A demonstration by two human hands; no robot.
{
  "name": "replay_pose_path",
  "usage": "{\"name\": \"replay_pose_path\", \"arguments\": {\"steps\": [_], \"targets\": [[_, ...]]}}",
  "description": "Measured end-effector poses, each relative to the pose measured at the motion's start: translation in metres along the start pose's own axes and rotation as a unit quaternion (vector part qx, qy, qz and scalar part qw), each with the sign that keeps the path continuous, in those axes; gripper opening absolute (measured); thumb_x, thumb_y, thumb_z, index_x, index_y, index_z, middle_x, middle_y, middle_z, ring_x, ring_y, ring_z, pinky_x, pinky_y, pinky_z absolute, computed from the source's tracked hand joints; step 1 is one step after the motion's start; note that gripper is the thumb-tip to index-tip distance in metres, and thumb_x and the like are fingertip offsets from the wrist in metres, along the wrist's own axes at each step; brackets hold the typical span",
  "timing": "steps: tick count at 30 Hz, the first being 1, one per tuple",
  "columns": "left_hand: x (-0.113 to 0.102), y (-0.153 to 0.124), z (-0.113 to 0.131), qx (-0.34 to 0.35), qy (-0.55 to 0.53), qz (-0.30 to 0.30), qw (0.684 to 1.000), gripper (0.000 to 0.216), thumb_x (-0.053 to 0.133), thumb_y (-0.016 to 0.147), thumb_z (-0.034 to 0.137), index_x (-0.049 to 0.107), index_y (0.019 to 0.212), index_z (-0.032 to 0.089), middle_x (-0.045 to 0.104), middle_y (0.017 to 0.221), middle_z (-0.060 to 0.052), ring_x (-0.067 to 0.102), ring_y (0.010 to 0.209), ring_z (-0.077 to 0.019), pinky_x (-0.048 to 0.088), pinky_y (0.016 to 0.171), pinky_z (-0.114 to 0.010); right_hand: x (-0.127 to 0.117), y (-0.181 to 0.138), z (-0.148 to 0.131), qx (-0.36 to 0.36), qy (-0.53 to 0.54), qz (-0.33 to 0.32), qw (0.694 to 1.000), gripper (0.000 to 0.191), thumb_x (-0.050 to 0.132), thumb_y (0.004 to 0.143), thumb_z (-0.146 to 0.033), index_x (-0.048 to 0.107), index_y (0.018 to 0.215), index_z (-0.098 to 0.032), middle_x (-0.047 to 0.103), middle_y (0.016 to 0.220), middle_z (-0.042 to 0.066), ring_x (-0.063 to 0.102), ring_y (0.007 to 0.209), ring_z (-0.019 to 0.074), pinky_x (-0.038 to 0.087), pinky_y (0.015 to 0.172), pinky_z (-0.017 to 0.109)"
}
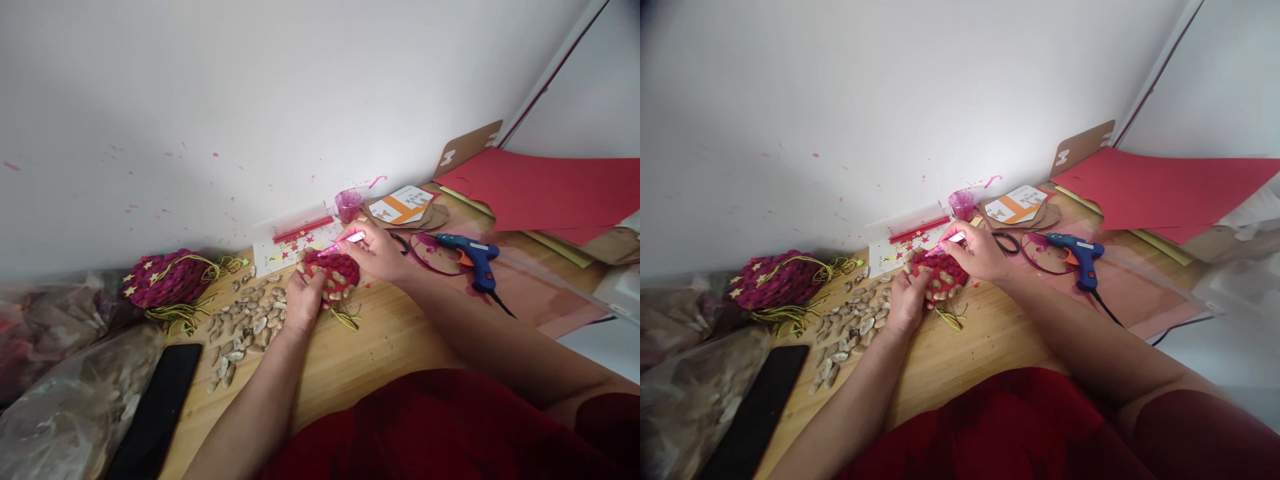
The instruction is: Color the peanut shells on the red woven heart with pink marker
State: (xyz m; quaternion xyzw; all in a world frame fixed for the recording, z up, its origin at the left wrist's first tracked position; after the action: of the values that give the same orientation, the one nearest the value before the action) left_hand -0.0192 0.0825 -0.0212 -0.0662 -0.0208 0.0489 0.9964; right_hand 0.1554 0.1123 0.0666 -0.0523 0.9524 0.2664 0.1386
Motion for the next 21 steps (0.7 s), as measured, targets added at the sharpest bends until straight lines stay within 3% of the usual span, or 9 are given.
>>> {"name": "replay_pose_path", "arguments": {"steps": [15, 21], "targets": [[0.0011, -0.0002, 0.0008, 0.001, -0.011, -0.001, 1.000, 0.027, 0.076, 0.076, 0.040, 0.065, 0.087, 0.017, 0.068, 0.060, 0.001, 0.054, 0.037, -0.0120, 0.040, 0.031, -0.021, 0.0034, 0.0005, 0.0003, 0.001, 0.007, -0.014, 1.000, 0.010, 0.068, 0.093, -0.031, 0.068, 0.091, -0.021, 0.075, 0.088, 0.003, 0.072, 0.078, 0.0182, 0.054, 0.069, 0.030], [-0.0009, -0.0002, -0.0009, 0.000, -0.005, 0.002, 1.000, 0.028, 0.075, 0.077, 0.039, 0.066, 0.089, 0.016, 0.069, 0.061, 0.000, 0.055, 0.037, -0.0124, 0.040, 0.030, -0.021, 0.0004, 0.0011, 0.0059, 0.019, 0.000, -0.015, 1.000, 0.012, 0.066, 0.094, -0.032, 0.067, 0.092, -0.021, 0.073, 0.079, 0.002, 0.070, 0.071, 0.0181, 0.052, 0.063, 0.030]]}}
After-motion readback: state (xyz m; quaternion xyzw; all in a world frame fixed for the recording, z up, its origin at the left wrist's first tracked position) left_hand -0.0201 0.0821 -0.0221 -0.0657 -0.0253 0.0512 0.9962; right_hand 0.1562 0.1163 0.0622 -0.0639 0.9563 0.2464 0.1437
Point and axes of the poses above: each hand's wrist, its own y-axis towards the middle knuckle, its own x-axis out of the palm, z = x × y, the point moved 8 cm from there along y, towards the middle knuckle
